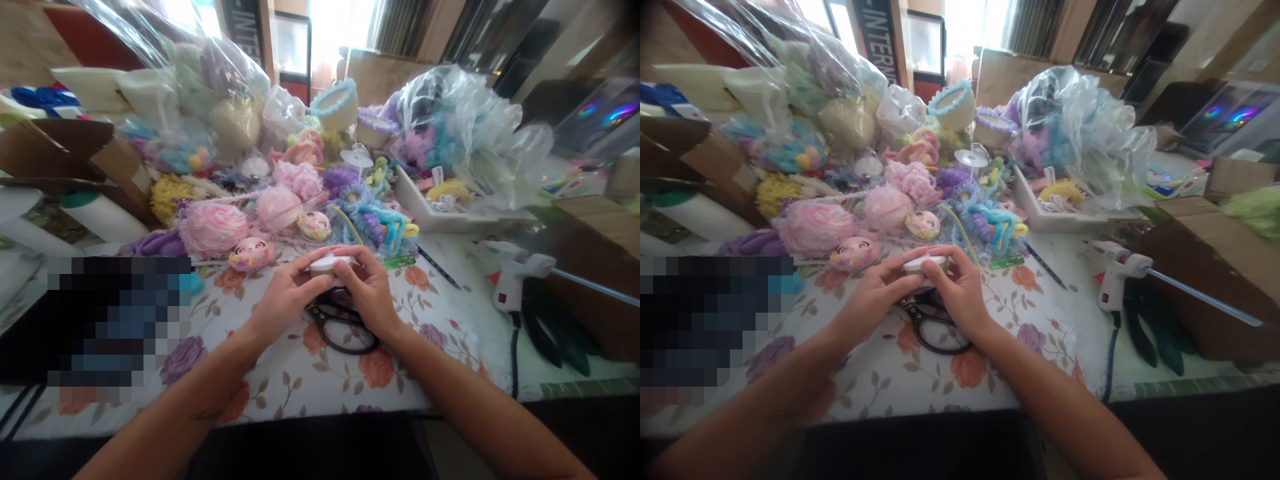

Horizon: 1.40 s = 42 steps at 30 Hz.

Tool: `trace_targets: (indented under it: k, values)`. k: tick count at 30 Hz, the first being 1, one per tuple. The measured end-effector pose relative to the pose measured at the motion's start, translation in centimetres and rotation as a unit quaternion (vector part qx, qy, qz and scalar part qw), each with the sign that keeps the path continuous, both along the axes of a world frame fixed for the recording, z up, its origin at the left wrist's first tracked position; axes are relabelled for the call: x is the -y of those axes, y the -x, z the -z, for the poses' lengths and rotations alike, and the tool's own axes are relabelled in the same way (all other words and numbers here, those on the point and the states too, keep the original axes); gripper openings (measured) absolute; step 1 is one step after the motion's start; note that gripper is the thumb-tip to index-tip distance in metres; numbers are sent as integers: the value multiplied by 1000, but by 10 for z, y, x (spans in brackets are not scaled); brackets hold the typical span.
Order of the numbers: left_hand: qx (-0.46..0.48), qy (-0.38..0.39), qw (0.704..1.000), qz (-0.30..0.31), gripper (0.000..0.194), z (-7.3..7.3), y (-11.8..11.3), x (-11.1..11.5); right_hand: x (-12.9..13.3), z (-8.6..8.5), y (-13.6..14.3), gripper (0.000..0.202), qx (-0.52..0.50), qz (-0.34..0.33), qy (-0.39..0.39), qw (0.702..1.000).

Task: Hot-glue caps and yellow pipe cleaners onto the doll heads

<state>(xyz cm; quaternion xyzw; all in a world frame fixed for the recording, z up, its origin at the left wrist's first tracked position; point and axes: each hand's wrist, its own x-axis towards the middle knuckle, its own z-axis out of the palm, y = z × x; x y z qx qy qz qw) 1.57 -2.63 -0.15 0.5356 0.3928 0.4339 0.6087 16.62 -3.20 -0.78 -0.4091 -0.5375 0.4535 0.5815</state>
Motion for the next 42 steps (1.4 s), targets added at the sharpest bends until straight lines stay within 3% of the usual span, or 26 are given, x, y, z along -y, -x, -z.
trace_targets:
  k: [5,22,25,28,30,34,42]
  values:
    - [-9,-10,999,-31,47,-1,0,-1,0,0,-2,21,57,14,-38,998]
    - [-14,-13,997,-76,47,-4,0,-2,-1,-3,-4,28,90,-32,-32,995]
    - [-20,-34,994,-106,45,-5,1,-4,0,-4,-5,31,84,-1,-29,996]
    - [-29,-66,988,-139,48,-4,2,-6,0,-6,-6,23,96,76,-45,991]
    - [-53,-101,981,-159,50,-1,3,-7,1,-7,-6,18,124,103,-68,985]
    - [-132,-173,957,-192,47,5,5,-7,3,-7,-3,11,174,80,-113,975]
    - [-223,-206,929,-213,47,3,3,-5,6,-2,0,8,192,79,-96,973]
